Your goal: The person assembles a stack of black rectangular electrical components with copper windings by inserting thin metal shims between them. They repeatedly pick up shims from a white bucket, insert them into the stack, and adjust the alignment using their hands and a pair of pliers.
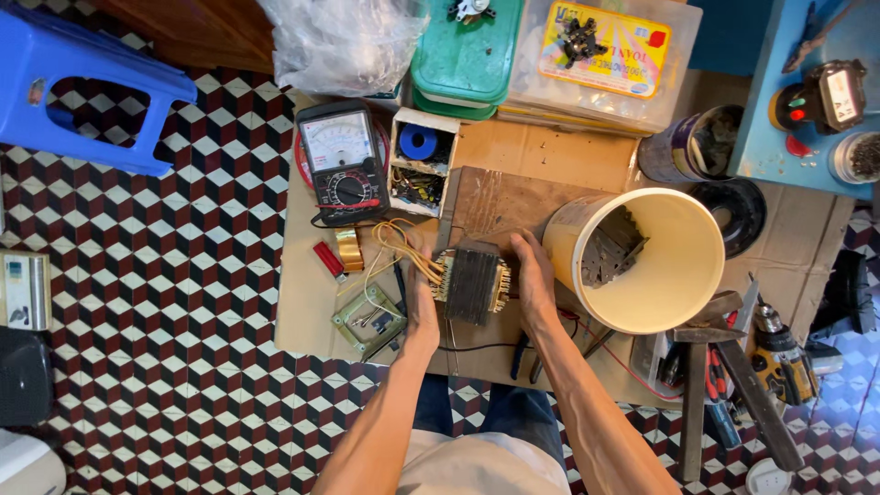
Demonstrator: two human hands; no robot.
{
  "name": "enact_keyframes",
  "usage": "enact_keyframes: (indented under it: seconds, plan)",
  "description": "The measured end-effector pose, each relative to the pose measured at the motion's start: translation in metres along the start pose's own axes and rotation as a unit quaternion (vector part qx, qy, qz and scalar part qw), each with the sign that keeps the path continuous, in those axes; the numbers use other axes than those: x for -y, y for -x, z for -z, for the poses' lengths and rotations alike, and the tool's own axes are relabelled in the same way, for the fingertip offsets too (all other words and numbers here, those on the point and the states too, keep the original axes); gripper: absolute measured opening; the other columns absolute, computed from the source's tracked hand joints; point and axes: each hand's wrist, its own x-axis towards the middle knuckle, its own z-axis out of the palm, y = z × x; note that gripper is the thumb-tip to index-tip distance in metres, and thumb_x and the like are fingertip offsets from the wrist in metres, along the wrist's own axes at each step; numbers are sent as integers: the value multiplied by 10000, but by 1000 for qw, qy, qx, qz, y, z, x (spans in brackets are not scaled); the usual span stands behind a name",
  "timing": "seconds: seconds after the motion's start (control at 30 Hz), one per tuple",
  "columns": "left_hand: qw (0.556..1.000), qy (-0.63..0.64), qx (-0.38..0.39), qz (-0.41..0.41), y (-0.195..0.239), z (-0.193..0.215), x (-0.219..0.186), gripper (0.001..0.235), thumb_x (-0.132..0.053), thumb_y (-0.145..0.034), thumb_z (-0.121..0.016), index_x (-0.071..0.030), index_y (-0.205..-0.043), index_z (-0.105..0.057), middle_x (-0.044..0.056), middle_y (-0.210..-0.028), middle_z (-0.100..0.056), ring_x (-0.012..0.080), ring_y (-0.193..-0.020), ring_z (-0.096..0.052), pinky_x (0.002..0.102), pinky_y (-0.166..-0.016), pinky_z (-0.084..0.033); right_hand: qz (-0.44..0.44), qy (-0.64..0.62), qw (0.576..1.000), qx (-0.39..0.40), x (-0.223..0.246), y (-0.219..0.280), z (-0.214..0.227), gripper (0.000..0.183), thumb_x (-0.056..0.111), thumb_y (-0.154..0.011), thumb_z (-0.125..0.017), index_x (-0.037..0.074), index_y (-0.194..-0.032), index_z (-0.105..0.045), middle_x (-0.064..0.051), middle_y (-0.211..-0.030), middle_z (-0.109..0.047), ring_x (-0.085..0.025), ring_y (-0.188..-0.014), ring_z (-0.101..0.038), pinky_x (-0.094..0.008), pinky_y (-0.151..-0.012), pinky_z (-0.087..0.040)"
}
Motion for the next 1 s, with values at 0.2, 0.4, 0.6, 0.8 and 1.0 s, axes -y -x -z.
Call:
enact_keyframes:
  seconds: [0.2,0.4,0.6,0.8,1.0]
  plan:
    - [995,53,-42,70,-7,0,14,772,-572,-922,-560,-103,-1525,-450,46,-1472,-521,186,-1319,-493,336,-1117,-361,4,37,999,0,3,-4,0,795,545,-908,-552,7,-1487,-469,-170,-1543,-480,-272,-1429,-453,-368,-1168,-323]
    - [995,38,-42,83,-5,11,10,749,-612,-924,-499,-96,-1466,-525,30,-1472,-551,178,-1316,-499,332,-1097,-369,92,-26,995,36,38,61,8,760,523,-1016,-465,-40,-1519,-379,-170,-1631,-384,-254,-1532,-320,-341,-1242,-187]
    - [992,-40,29,114,7,14,-22,862,-685,-933,-450,-83,-1550,-416,36,-1595,-451,178,-1442,-422,305,-1174,-290,271,95,958,-19,80,186,79,415,315,-1058,-468,22,-1267,-676,-142,-1348,-668,-263,-1296,-600,-356,-1123,-422]
    - [990,-114,42,66,30,20,-36,948,-717,-914,-402,-119,-1626,-216,25,-1702,-202,140,-1509,-214,335,-1200,-184,180,489,852,-49,103,42,149,425,386,-944,-652,0,-1115,-701,-206,-1149,-688,-377,-1097,-638,-473,-923,-510]
    - [997,-13,-42,60,69,39,-24,980,-690,-910,-446,-26,-1594,-220,121,-1657,-291,269,-1423,-458,399,-1163,-386,257,621,738,-60,46,-52,117,960,534,-682,-833,-130,-1293,-506,-281,-1193,-592,-413,-1102,-587,-498,-880,-474]
